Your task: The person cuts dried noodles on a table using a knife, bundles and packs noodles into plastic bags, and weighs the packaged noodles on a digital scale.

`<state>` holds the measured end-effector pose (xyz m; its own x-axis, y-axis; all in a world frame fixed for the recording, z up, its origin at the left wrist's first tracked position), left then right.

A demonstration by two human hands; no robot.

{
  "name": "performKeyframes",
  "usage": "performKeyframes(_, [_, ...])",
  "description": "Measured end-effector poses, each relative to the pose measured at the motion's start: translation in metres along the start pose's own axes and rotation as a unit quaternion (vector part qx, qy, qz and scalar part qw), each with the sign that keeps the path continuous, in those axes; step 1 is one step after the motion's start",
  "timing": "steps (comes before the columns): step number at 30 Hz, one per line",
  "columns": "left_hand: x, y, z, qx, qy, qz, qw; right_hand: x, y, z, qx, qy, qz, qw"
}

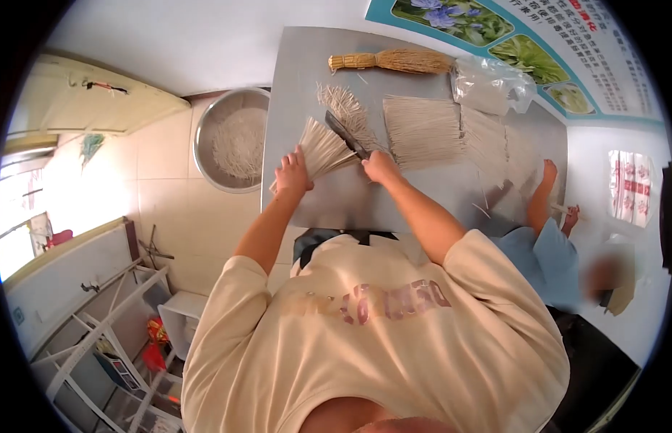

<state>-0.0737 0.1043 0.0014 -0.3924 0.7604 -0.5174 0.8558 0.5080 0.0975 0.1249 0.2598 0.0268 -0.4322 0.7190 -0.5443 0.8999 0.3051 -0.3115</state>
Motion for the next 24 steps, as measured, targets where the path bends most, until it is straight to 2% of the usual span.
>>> performKeyframes(2, [0.001,-0.002,0.003,-0.001,-0.001,0.0,1.0,-0.012,0.001,-0.014,0.006,-0.002,-0.019,1.0])
performKeyframes(4, [-0.002,-0.003,0.009,-0.006,-0.01,0.0,1.0,-0.03,0.013,-0.015,0.05,-0.032,0.026,0.998])
performKeyframes(6, [0.002,-0.003,0.007,-0.01,-0.004,0.0,1.0,-0.041,0.023,-0.002,0.035,-0.025,0.021,0.999])
performKeyframes(8, [0.0,-0.003,0.006,-0.015,-0.002,0.001,1.0,-0.041,0.037,0.031,-0.003,0.013,-0.021,1.0])
performKeyframes(9, [-0.001,-0.003,0.006,-0.023,0.004,0.003,1.0,-0.043,0.033,0.032,0.022,0.037,-0.021,0.999])
performKeyframes(11, [-0.002,-0.005,0.007,-0.025,0.006,0.007,1.0,-0.036,0.016,0.03,0.025,0.045,-0.017,0.999])
performKeyframes(16, [-0.003,-0.008,0.007,-0.013,0.011,0.004,1.0,-0.035,0.027,0.038,0.048,0.065,-0.028,0.996])
performKeyframes(18, [-0.011,-0.009,0.013,-0.005,0.018,0.013,1.0,-0.069,0.051,0.04,0.178,0.233,-0.045,0.955])
performKeyframes(19, [-0.016,-0.01,0.018,-0.009,0.022,0.01,1.0,-0.083,0.059,0.043,0.298,0.155,0.03,0.941])
performKeyframes(20, [-0.02,-0.012,0.021,-0.008,0.029,0.018,0.999,-0.092,0.062,0.045,0.41,0.074,0.102,0.904])
performKeyframes(21, [-0.024,-0.013,0.022,-0.007,0.037,0.026,0.999,-0.089,0.063,0.049,0.407,0.076,0.095,0.905])
performKeyframes(23, [-0.035,-0.014,0.021,-0.001,0.033,0.031,0.999,-0.069,0.077,0.074,0.55,0.053,0.204,0.808])
performKeyframes(24, [-0.04,-0.014,0.022,0.007,0.021,0.04,0.999,-0.057,0.071,0.068,0.548,0.054,0.195,0.812])
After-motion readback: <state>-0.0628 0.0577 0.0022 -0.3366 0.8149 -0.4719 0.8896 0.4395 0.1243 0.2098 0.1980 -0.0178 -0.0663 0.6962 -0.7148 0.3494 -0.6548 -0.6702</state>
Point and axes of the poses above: each hand's wrist, its own x-axis towards the middle knuckle, its own z-axis out of the palm, y = z × x, the point moved 5 cm from there along x, towards the middle knuckle, and after that the axes turned 2 degrees about -x, right-handed, at the moved point
